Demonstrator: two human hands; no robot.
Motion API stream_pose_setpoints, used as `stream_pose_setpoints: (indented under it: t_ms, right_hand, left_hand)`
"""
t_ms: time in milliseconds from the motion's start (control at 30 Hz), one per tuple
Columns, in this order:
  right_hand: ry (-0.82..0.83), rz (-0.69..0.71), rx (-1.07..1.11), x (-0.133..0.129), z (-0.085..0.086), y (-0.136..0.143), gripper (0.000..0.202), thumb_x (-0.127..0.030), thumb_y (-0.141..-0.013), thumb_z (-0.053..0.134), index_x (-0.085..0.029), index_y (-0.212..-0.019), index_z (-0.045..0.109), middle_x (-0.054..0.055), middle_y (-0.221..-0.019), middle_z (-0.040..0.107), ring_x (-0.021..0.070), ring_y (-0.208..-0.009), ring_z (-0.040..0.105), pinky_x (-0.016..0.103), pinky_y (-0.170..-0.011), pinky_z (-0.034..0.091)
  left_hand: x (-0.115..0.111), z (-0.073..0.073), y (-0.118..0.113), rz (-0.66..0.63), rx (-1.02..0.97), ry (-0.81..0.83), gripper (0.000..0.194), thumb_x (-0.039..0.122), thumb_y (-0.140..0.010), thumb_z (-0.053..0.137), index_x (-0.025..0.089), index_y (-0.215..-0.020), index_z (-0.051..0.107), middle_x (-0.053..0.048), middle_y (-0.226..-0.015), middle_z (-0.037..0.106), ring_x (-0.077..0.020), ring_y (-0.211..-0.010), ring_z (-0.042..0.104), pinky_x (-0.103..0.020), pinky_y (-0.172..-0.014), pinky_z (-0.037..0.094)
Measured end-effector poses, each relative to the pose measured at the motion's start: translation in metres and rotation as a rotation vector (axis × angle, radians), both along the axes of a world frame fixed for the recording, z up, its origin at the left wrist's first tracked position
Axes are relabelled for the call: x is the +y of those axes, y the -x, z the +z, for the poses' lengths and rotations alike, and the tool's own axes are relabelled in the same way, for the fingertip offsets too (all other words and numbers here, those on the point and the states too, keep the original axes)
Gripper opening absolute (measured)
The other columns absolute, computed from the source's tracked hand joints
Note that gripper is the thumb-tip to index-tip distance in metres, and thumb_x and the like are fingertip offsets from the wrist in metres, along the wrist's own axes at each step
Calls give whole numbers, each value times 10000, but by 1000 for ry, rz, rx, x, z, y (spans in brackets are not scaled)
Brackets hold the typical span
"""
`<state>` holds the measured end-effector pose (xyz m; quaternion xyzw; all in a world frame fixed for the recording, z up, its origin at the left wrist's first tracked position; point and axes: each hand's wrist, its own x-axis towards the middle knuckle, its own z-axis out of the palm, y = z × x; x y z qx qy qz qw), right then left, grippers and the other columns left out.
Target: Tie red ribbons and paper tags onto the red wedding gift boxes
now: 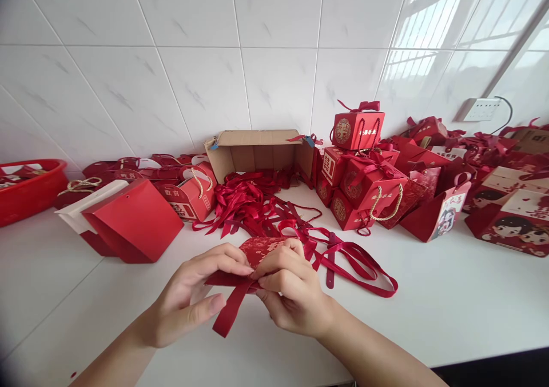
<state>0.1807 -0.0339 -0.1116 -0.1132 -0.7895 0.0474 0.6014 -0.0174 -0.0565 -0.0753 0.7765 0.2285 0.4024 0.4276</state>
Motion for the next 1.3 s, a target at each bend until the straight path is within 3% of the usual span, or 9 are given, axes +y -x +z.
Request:
stream_pose_setpoints:
  t_ms: [333,533,900,1067,1200,1300]
  right_hand:
    - [17,-34,58,-2,-2,3,220,-13,-799,565,-205,-869,483,21,-776,648,149,-657,613,359,-663,453]
    - [50,-37,51,-2,-4,4,205,-38,-816,568,-211,-835,460,61,-964,703,171,-784,664,363,-713,470]
    - [64,-20,63,-1,-5,5,210,-31,-794,562,-216,-803,462,4,-729,635,158,-662,620,363,-667,459]
    - [80,-41,74,-2,-7,6,221,-16,-766,553,-212,-783,453,-4,-711,618,154,-647,620,370,-663,466]
    - [42,-21,68,0,-5,5,227,-1,-770,538,-215,-792,466,-5,-725,633,150,-651,622,370,-670,476]
    - [31,6,70,2,-5,4,227,3,-784,536,-213,-826,481,15,-778,660,159,-687,640,376,-690,480]
  left_hand:
    - [1,-7,2,26,-5,65,104,225,-852,608,206,-947,645,-94,-1102,557,-239,-1097,544,-397,-962,460]
    - [3,-9,1,31,-11,79,120,251,-851,607,187,-947,639,-123,-1157,539,-269,-1116,547,-446,-984,453]
    - [2,-10,0,52,-27,87,86,239,-837,615,191,-906,632,-116,-1134,557,-261,-1118,549,-433,-994,437]
    - [2,-9,1,43,-6,92,101,230,-847,611,188,-928,652,-125,-1187,570,-273,-1155,549,-439,-995,447]
    - [5,-5,3,15,4,29,201,193,-890,494,187,-942,688,-129,-1184,603,-278,-1141,571,-442,-971,469]
    - [7,-4,2,28,-1,-108,294,137,-845,524,204,-1102,649,-123,-1122,630,-269,-1090,591,-435,-948,486]
